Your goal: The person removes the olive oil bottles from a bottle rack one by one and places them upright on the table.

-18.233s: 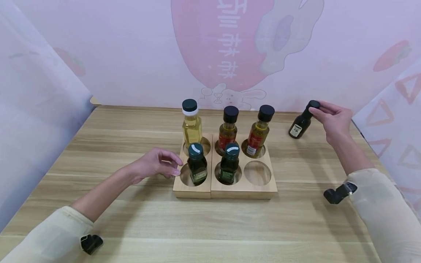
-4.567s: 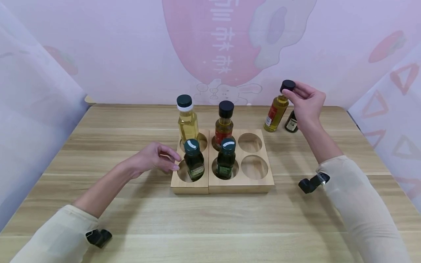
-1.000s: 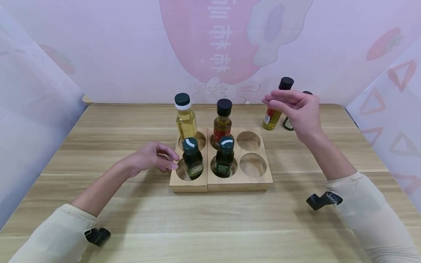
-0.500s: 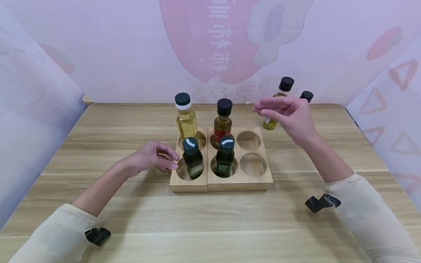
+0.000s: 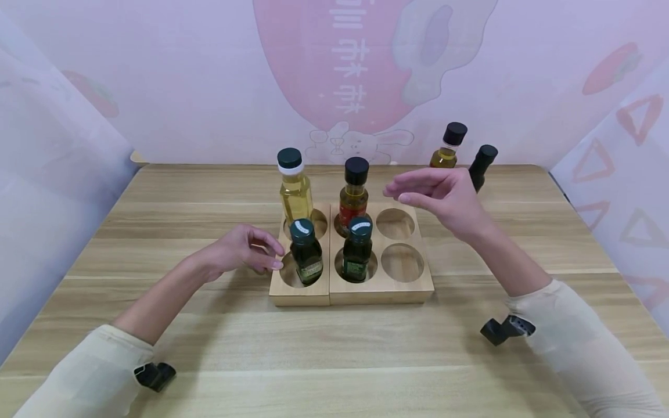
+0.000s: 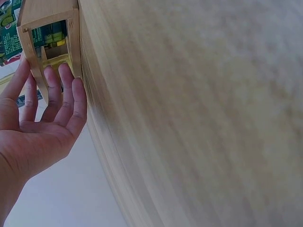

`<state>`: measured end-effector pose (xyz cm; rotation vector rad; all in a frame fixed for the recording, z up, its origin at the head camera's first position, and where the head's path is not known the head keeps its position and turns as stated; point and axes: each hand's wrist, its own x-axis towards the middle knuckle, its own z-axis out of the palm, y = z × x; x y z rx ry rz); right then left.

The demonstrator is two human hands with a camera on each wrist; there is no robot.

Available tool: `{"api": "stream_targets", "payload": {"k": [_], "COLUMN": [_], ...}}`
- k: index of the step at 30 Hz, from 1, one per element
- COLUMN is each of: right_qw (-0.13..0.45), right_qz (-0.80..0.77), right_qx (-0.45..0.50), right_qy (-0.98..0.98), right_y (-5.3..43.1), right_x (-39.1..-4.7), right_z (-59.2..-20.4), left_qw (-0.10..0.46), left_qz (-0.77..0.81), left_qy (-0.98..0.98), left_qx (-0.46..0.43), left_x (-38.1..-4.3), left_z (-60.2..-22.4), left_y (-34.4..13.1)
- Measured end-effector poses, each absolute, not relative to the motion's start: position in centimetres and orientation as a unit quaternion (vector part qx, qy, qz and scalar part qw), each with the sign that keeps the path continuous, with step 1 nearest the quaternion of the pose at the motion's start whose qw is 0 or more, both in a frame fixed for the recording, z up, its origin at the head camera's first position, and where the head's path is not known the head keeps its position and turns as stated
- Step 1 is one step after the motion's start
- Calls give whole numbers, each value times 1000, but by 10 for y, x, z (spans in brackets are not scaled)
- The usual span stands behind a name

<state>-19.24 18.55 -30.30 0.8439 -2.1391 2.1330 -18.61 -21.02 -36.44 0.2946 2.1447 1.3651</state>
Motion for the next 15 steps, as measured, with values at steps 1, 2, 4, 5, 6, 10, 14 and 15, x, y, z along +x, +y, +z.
{"api": "stream_targets", "payload": {"k": [1, 2, 4, 5, 6, 10, 14, 15], "right_qw": [-1, -5, -12, -14, -17, -31, -43, -47], "right_qz": [681, 681, 682, 684, 685, 688, 682, 680], "right_qx": [274, 280, 291, 298, 305, 331, 354, 359], "right_qy": [-679, -677, -671, -666, -661, -645, -638, -638], "right_y": [184, 183, 181, 180, 179, 175, 172, 171], "right_x": [-192, -191, -189, -188, -188, -186, -185, -184], "right_z": [-304, -305, -306, -307, -308, -311, -314, -314], "left_qw": [287, 287, 287, 287, 287, 288, 289, 289], "left_qz": [511, 512, 512, 512, 513, 514, 514, 514], "left_qy": [803, 802, 802, 802, 802, 801, 800, 800], "left_qx": [110, 111, 111, 110, 110, 110, 109, 109], "left_x": [-186, -186, -185, -185, -185, -184, -183, -183], "left_z": [-364, -364, -364, -363, -363, -363, -362, -362], "left_y": [-210, -210, -210, -210, -210, -209, -209, -209]}}
